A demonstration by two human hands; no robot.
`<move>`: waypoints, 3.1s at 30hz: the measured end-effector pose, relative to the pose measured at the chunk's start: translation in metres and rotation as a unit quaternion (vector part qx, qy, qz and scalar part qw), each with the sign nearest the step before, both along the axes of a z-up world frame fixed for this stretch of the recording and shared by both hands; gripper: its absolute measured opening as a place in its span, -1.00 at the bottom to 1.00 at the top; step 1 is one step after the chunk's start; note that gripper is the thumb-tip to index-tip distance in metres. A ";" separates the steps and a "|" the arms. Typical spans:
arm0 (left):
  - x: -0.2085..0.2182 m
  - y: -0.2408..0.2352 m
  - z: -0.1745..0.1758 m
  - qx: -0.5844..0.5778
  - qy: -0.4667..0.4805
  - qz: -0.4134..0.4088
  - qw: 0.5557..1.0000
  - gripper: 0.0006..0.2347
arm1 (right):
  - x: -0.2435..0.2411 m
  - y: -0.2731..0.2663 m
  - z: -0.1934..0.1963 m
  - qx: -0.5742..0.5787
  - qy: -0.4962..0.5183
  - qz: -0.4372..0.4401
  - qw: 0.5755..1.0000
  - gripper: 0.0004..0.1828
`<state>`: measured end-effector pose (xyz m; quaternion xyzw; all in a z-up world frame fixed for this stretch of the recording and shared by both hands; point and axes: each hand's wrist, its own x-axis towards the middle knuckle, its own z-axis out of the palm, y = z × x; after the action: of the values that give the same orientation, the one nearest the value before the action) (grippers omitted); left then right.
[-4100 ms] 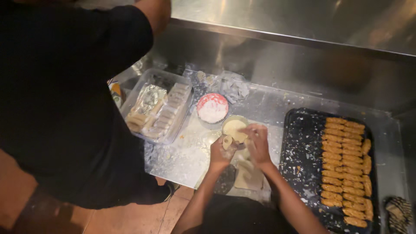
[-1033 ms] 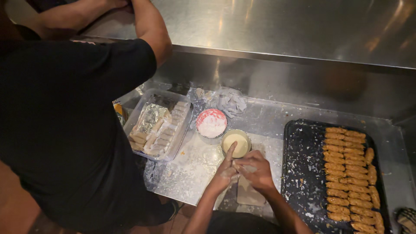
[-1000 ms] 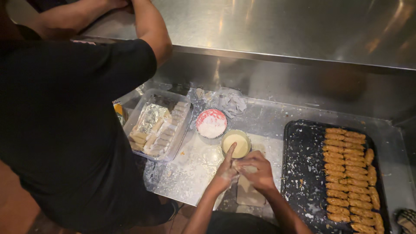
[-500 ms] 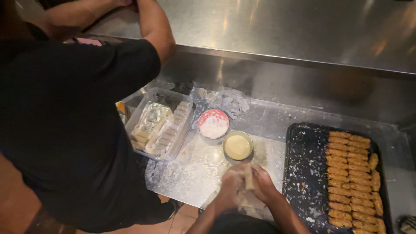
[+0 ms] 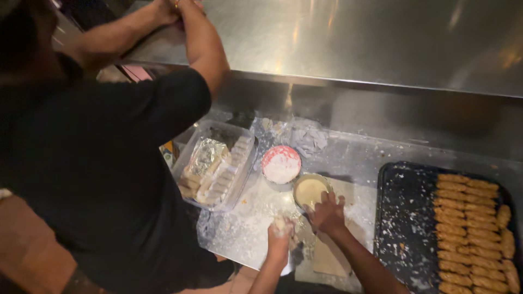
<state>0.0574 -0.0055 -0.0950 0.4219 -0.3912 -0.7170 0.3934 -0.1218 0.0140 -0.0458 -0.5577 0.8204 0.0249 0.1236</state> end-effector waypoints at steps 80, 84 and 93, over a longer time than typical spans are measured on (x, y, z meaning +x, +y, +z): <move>-0.051 0.000 0.103 -0.168 -0.078 -0.138 0.973 -0.88 | 0.017 0.096 0.129 -0.533 -0.150 0.106 0.826 -0.49; -0.053 0.000 0.105 -0.249 -0.026 -0.113 0.961 -0.89 | 0.019 0.093 0.136 -0.516 -0.153 0.132 0.833 -0.50; -0.047 -0.002 0.109 -0.265 -0.075 -0.139 0.951 -0.89 | 0.023 0.086 0.135 -0.495 -0.160 0.141 0.842 -0.45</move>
<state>0.0102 -0.0074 0.0136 0.2962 -0.6508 -0.6012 0.3567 -0.0985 0.0996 0.0894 -0.6506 0.6051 -0.4568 -0.0441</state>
